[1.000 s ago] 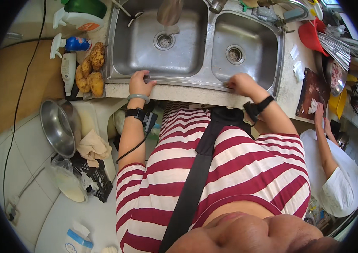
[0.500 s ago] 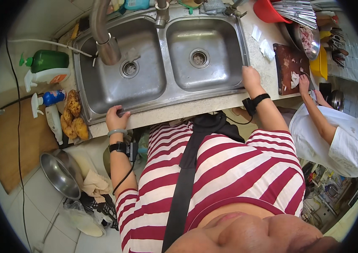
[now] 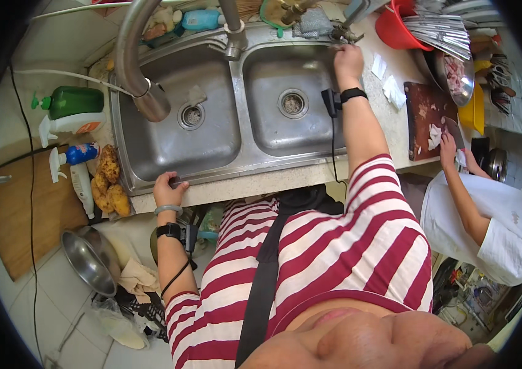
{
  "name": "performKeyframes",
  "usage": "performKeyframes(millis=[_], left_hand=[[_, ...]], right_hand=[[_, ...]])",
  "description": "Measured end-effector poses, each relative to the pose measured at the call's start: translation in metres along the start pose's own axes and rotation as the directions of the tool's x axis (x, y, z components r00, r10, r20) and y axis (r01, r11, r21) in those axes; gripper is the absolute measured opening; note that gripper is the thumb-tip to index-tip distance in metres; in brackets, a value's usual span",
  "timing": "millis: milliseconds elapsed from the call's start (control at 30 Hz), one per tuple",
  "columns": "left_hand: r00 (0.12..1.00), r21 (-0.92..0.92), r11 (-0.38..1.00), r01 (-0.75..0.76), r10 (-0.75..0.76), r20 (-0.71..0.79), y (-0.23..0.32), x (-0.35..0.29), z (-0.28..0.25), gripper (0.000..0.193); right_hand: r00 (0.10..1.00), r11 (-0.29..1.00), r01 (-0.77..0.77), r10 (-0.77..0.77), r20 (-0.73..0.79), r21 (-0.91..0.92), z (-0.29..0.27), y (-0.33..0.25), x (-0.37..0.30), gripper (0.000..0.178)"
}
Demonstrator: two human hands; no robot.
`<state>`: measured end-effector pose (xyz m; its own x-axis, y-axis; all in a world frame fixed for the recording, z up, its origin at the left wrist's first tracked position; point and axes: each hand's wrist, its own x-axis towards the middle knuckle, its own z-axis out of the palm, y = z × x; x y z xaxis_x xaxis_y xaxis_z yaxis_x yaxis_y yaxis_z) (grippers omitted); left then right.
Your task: The person assembles two countertop electric grills by placing wire racks and drip trays into the units. They then move to the sink to wash a metal bowl and scrub the sink basin with a sponge before rinsing their hands.
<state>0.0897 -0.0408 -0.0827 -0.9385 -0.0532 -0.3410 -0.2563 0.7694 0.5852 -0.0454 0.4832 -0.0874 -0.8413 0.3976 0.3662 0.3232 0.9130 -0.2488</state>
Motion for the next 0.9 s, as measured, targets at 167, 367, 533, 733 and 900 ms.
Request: performKeyframes(millis=[167, 367, 533, 733, 900], left_hand=[[0.999, -0.026, 0.999, -0.040, 0.040, 0.008, 0.006, 0.002, -0.005, 0.039], [0.999, -0.046, 0.998, -0.050, 0.050, -0.005, -0.003, 0.002, -0.004, 0.039], [1.000, -0.065, 0.998, -0.027, 0.026, -0.006, -0.005, 0.000, -0.009, 0.039], [1.000, -0.086, 0.996, -0.006, 0.006, -0.003, -0.007, -0.003, -0.010, 0.040], [0.999, -0.059, 0.998, -0.028, 0.026, -0.040, -0.018, -0.006, -0.006, 0.041]], right_hand=[[0.986, 0.977, -0.115, 0.091, -0.138, -0.179, 0.021, 0.015, 0.010, 0.015], [0.966, 0.986, -0.169, 0.166, -0.197, 0.003, 0.055, -0.061, -0.006, 0.012], [0.991, 0.944, 0.092, -0.057, -0.119, 0.317, 0.068, -0.145, -0.016, 0.012], [0.983, 0.963, 0.179, -0.183, 0.000, 0.203, 0.083, -0.163, 0.017, 0.010], [0.988, 0.986, 0.153, -0.151, -0.025, 0.070, 0.082, -0.152, 0.017, 0.012]])
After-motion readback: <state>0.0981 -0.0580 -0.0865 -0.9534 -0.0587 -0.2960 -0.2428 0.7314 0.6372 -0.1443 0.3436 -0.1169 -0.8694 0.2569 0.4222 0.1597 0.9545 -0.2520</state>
